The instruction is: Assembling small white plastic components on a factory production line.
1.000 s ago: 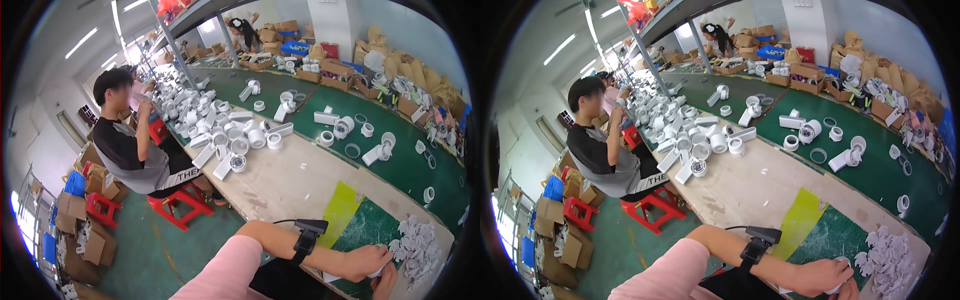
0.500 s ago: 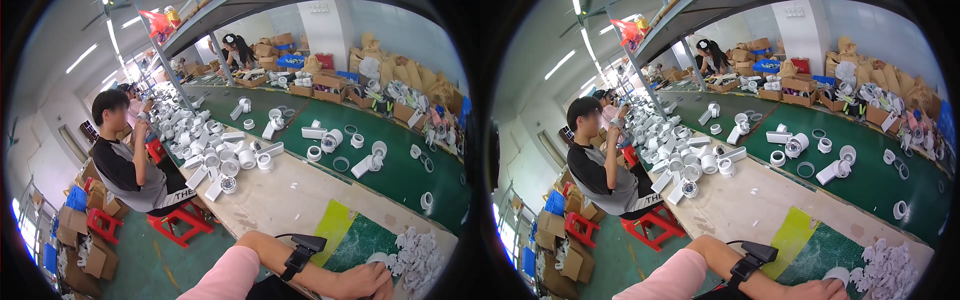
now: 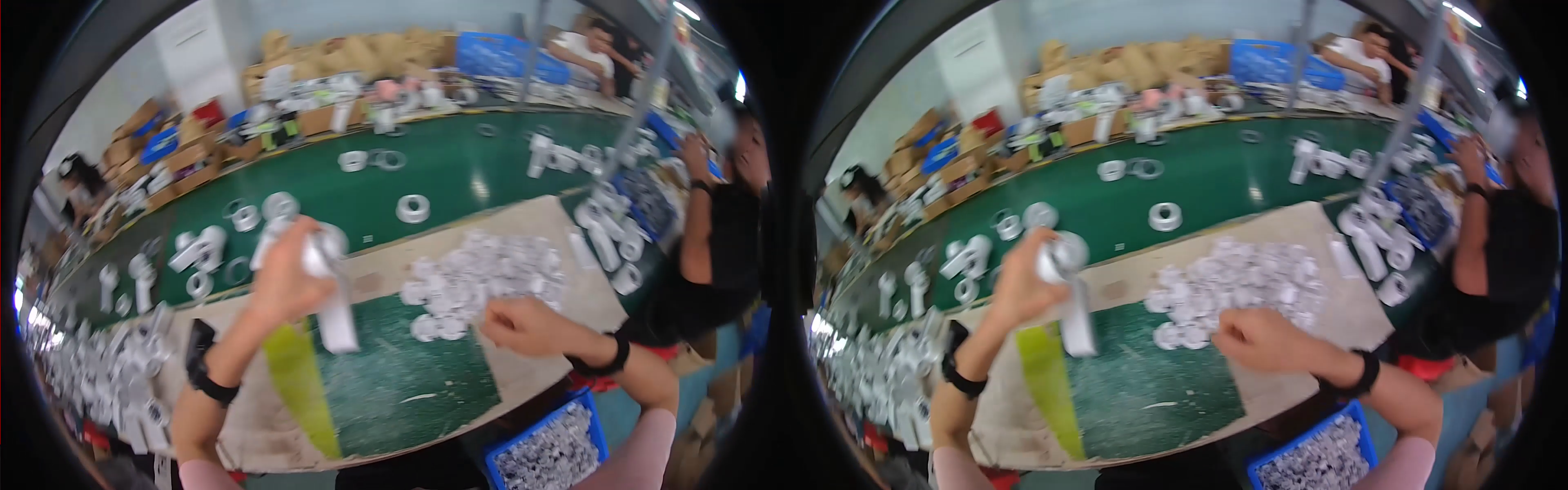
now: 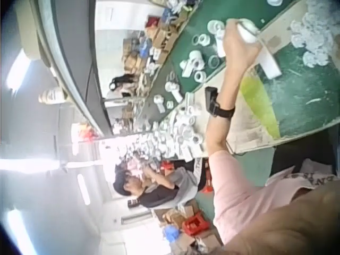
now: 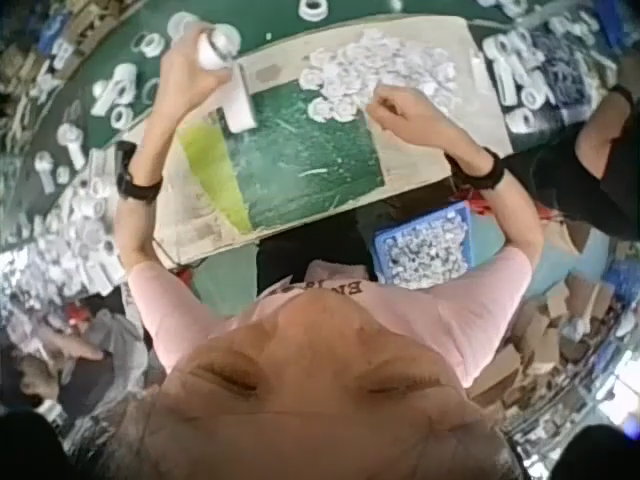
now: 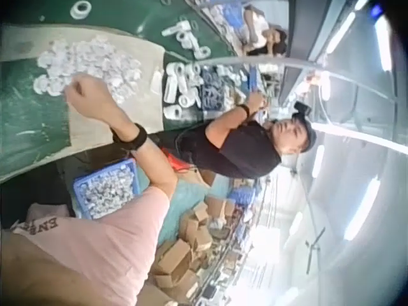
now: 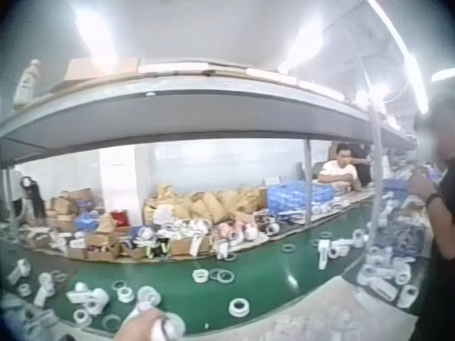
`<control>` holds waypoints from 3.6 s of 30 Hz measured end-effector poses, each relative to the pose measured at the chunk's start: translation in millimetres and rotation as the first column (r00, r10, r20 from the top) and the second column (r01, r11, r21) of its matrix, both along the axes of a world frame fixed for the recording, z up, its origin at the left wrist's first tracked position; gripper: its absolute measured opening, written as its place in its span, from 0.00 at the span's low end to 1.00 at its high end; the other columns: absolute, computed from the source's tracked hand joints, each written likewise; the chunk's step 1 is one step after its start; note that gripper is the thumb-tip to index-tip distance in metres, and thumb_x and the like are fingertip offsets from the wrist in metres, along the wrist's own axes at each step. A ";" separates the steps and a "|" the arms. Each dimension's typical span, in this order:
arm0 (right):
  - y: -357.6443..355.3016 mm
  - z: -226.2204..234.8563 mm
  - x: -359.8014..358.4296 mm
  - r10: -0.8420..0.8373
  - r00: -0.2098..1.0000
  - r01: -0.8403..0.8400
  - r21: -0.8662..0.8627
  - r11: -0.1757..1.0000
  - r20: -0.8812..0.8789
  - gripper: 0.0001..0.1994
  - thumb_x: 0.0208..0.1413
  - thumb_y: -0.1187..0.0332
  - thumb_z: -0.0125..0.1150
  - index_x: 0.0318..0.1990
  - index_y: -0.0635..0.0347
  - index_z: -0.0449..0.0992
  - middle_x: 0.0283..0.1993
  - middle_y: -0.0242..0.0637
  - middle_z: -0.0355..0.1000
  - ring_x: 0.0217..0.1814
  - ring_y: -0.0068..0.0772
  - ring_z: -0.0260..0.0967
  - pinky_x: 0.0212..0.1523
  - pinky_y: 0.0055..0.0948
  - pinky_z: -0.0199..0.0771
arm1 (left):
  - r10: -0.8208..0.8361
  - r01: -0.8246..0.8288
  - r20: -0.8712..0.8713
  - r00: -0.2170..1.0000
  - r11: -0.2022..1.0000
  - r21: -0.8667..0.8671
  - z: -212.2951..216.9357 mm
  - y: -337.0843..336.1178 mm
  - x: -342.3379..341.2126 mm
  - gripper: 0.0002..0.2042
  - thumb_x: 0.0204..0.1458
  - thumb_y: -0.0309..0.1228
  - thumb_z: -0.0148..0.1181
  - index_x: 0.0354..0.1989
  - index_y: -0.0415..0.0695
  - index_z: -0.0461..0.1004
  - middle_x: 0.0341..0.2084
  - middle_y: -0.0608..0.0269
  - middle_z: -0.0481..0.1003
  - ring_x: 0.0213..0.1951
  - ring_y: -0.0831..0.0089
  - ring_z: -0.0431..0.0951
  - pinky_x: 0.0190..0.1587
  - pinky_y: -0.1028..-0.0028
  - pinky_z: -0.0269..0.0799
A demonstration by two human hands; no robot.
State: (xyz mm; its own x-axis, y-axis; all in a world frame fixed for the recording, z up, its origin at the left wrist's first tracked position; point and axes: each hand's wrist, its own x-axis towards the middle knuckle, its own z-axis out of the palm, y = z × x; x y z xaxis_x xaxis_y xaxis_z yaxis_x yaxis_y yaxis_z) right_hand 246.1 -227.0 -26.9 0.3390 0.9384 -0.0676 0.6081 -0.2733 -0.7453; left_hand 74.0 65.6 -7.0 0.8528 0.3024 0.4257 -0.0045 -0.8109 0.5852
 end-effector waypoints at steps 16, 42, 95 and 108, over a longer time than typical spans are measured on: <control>50.8 -93.2 348.7 -0.449 0.611 0.514 0.106 0.852 0.652 0.20 0.50 0.64 0.55 0.54 0.46 0.70 0.40 0.49 0.74 0.43 0.55 0.72 0.47 0.43 0.71 | 0.293 -0.292 -0.060 0.954 0.956 0.028 -51.9 88.8 68.9 0.29 0.38 0.24 0.65 0.53 0.36 0.63 0.45 0.53 0.64 0.29 0.73 0.73 0.31 0.76 0.71; 11.8 -25.3 -151.1 0.132 0.525 -0.352 0.074 0.933 0.841 0.15 0.41 0.69 0.56 0.39 0.62 0.75 0.32 0.45 0.64 0.33 0.36 0.62 0.26 0.23 0.69 | 0.023 0.076 -0.228 0.973 0.906 0.416 -23.4 -90.7 -18.6 0.26 0.42 0.33 0.63 0.52 0.41 0.66 0.35 0.51 0.74 0.40 0.57 0.73 0.51 0.60 0.59; 39.2 -40.0 -109.8 -0.080 0.990 0.047 0.260 0.965 0.115 0.18 0.38 0.79 0.59 0.38 0.64 0.59 0.20 0.44 0.69 0.23 0.50 0.71 0.23 0.42 0.68 | -0.324 0.363 -0.190 0.927 0.904 0.228 -55.2 -88.7 -55.2 0.30 0.41 0.44 0.67 0.47 0.40 0.63 0.34 0.55 0.68 0.44 0.57 0.68 0.58 0.49 0.47; 35.2 -32.4 -121.9 -0.035 0.999 0.028 0.191 0.981 0.031 0.23 0.42 0.79 0.53 0.48 0.69 0.56 0.25 0.57 0.68 0.29 0.63 0.69 0.29 0.50 0.67 | -0.363 0.396 -0.170 0.916 0.884 0.249 -52.6 -92.3 -58.6 0.30 0.36 0.42 0.70 0.44 0.37 0.64 0.33 0.53 0.70 0.42 0.55 0.68 0.56 0.50 0.49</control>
State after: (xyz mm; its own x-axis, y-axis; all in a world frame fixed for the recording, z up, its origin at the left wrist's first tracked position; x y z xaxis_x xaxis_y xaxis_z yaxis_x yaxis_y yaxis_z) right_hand 124.2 -191.9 -59.4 0.3676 0.9218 0.1232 0.6274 -0.1480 -0.7645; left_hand 15.3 -26.7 -59.7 0.9267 -0.1680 0.3361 -0.2905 -0.8877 0.3572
